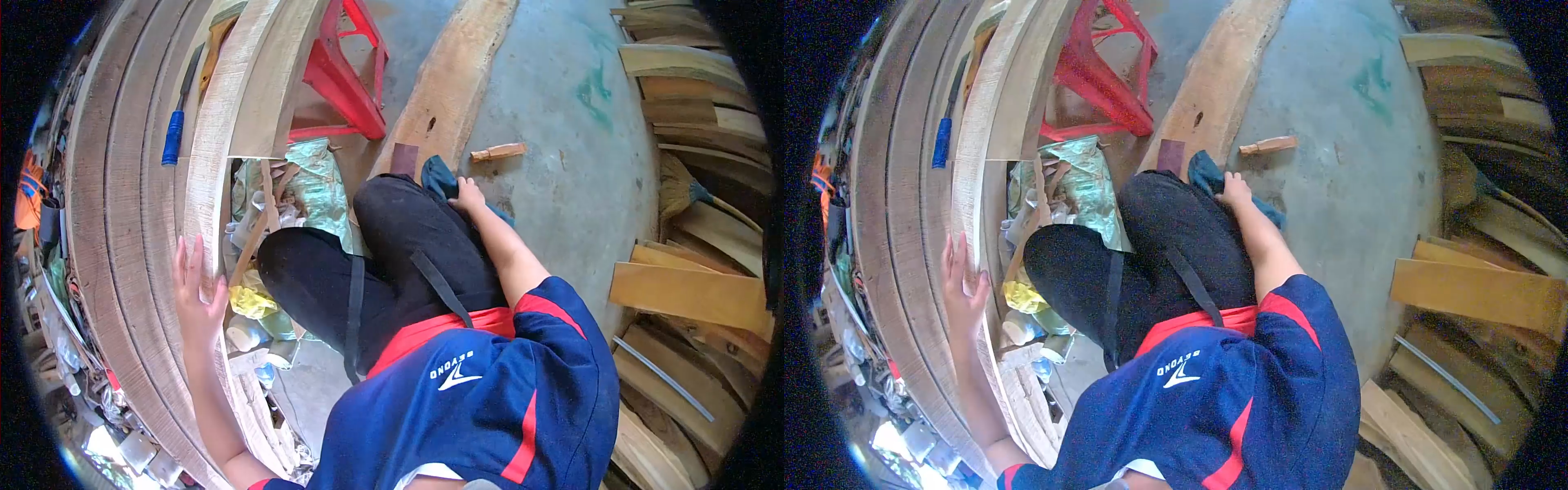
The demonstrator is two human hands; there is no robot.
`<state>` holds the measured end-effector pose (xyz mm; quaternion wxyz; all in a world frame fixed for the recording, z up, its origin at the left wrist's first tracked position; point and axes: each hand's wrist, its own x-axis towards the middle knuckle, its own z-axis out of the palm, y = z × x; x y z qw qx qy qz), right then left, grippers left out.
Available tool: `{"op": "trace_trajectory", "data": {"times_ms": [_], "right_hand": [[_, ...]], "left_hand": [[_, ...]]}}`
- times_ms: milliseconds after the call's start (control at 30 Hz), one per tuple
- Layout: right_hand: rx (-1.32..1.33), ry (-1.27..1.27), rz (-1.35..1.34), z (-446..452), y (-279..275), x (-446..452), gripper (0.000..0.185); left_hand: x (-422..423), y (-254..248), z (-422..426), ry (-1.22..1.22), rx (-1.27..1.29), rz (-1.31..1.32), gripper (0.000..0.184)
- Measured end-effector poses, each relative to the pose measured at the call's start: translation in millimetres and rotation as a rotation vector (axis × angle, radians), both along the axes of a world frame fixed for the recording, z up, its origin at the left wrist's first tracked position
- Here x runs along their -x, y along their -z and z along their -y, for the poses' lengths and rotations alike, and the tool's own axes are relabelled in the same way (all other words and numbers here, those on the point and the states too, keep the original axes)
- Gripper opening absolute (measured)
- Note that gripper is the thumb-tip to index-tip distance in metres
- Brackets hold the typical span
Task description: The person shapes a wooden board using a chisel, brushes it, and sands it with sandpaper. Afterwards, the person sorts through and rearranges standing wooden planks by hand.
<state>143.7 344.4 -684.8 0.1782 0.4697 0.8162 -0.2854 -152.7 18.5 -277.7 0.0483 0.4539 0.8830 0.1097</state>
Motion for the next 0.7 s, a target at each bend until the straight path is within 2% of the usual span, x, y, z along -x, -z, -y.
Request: {"op": "trace_trajectory", "data": {"times_ms": [33,67,133,167,200,233,267,300,367,400,433,467,533,567,600,633,700], "right_hand": [[-0.025,0.037,-0.018,1.3,5.0,0.1,0.061],[-0.083,0.000,-0.024,0.8,9.0,-1.9,0.048],[-0.147,-0.048,-0.138,-5.7,6.2,-3.1,0.041],[-0.015,0.161,-0.261,-12.3,4.2,1.1,0.035],[-0.031,0.290,-0.606,-17.3,0.4,4.1,0.037],[-0.059,0.311,-0.772,-21.8,-29.9,12.2,0.034],[-0.036,0.332,-0.945,-22.0,-84.2,25.3,0.030],[-0.051,0.289,-1.018,-27.4,-117.1,33.6,0.025],[0.022,0.378,-1.331,-30.6,-166.6,58.5,0.026],[-0.056,0.372,-1.374,-23.2,-223.0,72.3,0.026],[-0.008,0.487,-1.536,-17.3,-257.2,91.8,0.019],[-0.182,0.430,-1.579,-13.8,-288.1,111.4,0.020],[-0.342,0.250,-1.497,-4.6,-336.1,147.5,0.022],[-0.301,0.168,-1.411,10.5,-366.9,162.8,0.024],[-0.579,-0.118,-1.374,13.4,-368.0,187.0,0.031],[-0.621,-0.379,-1.325,25.8,-380.2,205.7,0.034],[-0.627,-0.589,-1.087,71.1,-382.5,233.7,0.038]], "left_hand": [[-1.6,0.8,0.0,-0.013,-0.015,0.007,0.070],[-2.6,1.8,0.4,-0.027,-0.007,0.009,0.070],[-2.7,3.8,0.0,-0.032,-0.049,0.033,0.069],[-3.1,4.8,0.4,-0.049,-0.046,0.032,0.069],[-3.3,5.5,0.3,-0.043,-0.051,0.029,0.069],[-4.5,5.6,0.9,-0.045,-0.059,0.023,0.069],[-7.1,0.8,-1.4,-0.036,-0.032,0.016,0.071],[-11.3,-4.0,-3.5,-0.073,-0.010,0.042,0.069],[-15.5,-8.4,-1.6,-0.127,0.005,0.089,0.067],[-16.7,-9.0,-0.3,-0.140,0.007,0.058,0.067],[-17.8,-9.0,0.0,-0.150,0.012,0.026,0.067],[-20.7,-6.7,-0.4,-0.193,-0.013,-0.005,0.065],[-23.8,0.2,-1.3,-0.302,-0.095,0.019,0.064],[-26.2,2.6,-4.4,-0.350,-0.109,-0.014,0.062],[-25.5,6.8,-3.9,-0.344,-0.129,-0.042,0.062],[-24.9,11.6,-2.6,-0.337,-0.150,-0.069,0.062],[-24.7,17.2,0.2,-0.329,-0.171,-0.129,0.063]]}}
